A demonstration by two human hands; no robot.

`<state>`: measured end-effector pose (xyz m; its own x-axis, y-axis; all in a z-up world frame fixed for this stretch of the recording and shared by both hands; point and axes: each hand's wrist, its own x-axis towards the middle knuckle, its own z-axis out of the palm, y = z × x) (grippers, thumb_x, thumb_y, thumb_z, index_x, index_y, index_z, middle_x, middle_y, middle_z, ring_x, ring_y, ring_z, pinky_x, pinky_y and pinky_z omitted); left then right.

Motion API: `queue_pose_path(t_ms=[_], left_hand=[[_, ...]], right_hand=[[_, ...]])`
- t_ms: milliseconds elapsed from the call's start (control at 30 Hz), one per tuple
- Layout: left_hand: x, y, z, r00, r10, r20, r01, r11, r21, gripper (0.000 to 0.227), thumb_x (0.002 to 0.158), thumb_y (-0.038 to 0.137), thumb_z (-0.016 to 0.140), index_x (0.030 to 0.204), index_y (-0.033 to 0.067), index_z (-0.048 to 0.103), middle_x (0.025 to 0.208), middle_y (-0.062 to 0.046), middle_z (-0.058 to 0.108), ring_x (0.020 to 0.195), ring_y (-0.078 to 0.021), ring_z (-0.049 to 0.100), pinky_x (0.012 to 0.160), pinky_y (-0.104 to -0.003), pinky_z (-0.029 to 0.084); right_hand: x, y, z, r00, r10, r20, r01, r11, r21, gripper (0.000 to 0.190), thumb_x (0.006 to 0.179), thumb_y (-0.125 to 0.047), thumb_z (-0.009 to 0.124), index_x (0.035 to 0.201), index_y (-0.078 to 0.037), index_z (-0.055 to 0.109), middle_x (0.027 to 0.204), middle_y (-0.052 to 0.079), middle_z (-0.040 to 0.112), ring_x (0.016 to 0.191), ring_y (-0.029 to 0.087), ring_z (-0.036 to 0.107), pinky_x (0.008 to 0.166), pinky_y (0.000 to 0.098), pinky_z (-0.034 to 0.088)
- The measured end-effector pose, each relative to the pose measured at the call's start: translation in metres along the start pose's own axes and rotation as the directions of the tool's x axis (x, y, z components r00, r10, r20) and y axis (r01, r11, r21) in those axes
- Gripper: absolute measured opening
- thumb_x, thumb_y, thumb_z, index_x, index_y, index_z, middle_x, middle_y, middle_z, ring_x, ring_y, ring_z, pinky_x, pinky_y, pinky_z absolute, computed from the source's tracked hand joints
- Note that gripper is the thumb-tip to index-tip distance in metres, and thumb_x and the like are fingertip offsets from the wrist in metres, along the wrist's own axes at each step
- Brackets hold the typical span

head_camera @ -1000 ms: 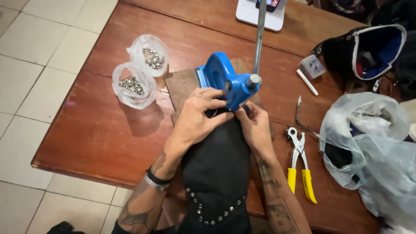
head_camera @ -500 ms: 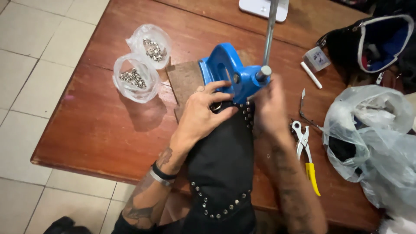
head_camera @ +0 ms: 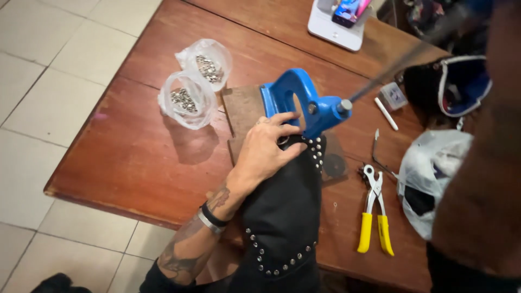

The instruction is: Attaching metal studs to a piece of black leather using a manual press.

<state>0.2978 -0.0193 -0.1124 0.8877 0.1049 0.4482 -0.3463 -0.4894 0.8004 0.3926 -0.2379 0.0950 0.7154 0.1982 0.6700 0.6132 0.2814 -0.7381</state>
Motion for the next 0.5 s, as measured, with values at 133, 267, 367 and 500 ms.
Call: queue_pose_path(t_ms=[133, 267, 367, 500], left_hand=[[-0.003, 0.002, 0.000, 1.000, 0.001, 0.020, -0.001, 1.000, -0.015, 0.030, 0.077, 0.030, 0.083, 0.102, 0.0130, 0.080, 0.130, -0.005, 0.070, 0.105, -0.0333, 0.066, 0.094, -0.042, 0.053], [0.000, 0.000, -0.001, 1.000, 0.010, -0.005, -0.010, 1.000, -0.001, 0.030, 0.076, 0.028, 0.082, 0.102, 0.0127, 0.081, 0.130, -0.005, 0.071, 0.106, -0.0340, 0.066, 0.095, -0.042, 0.053], [0.000, 0.002, -0.002, 1.000, 0.008, 0.009, -0.007, 1.000, -0.027, 0.029, 0.076, 0.029, 0.082, 0.101, 0.0138, 0.081, 0.130, -0.006, 0.070, 0.106, -0.0341, 0.067, 0.094, -0.042, 0.053], [-0.002, 0.002, 0.000, 0.999, -0.011, 0.034, 0.012, 0.999, -0.036, 0.033, 0.076, 0.029, 0.082, 0.103, 0.0116, 0.081, 0.130, -0.006, 0.070, 0.106, -0.0340, 0.066, 0.094, -0.041, 0.053]], right_hand=[[-0.083, -0.034, 0.018, 0.994, -0.107, -0.012, 0.105, 0.990, -0.093, 0.026, 0.112, -0.035, 0.051, 0.101, -0.012, 0.047, 0.096, 0.002, 0.049, 0.093, 0.018, 0.051, 0.096, 0.0364, 0.046], [-0.145, -0.053, 0.035, 0.970, -0.242, 0.001, 0.238, 0.956, -0.170, 0.029, 0.110, -0.034, 0.051, 0.092, -0.013, 0.044, 0.086, 0.001, 0.045, 0.083, 0.016, 0.048, 0.093, 0.0353, 0.046], [-0.164, -0.053, 0.041, 0.942, -0.337, 0.004, 0.329, 0.917, -0.226, 0.032, 0.109, -0.033, 0.051, 0.086, -0.013, 0.042, 0.079, 0.000, 0.041, 0.075, 0.015, 0.046, 0.090, 0.0344, 0.045], [-0.158, -0.038, 0.039, 0.899, -0.438, -0.002, 0.415, 0.854, -0.313, 0.038, 0.107, -0.032, 0.052, 0.077, -0.013, 0.039, 0.069, -0.001, 0.037, 0.065, 0.014, 0.043, 0.087, 0.0334, 0.044]])
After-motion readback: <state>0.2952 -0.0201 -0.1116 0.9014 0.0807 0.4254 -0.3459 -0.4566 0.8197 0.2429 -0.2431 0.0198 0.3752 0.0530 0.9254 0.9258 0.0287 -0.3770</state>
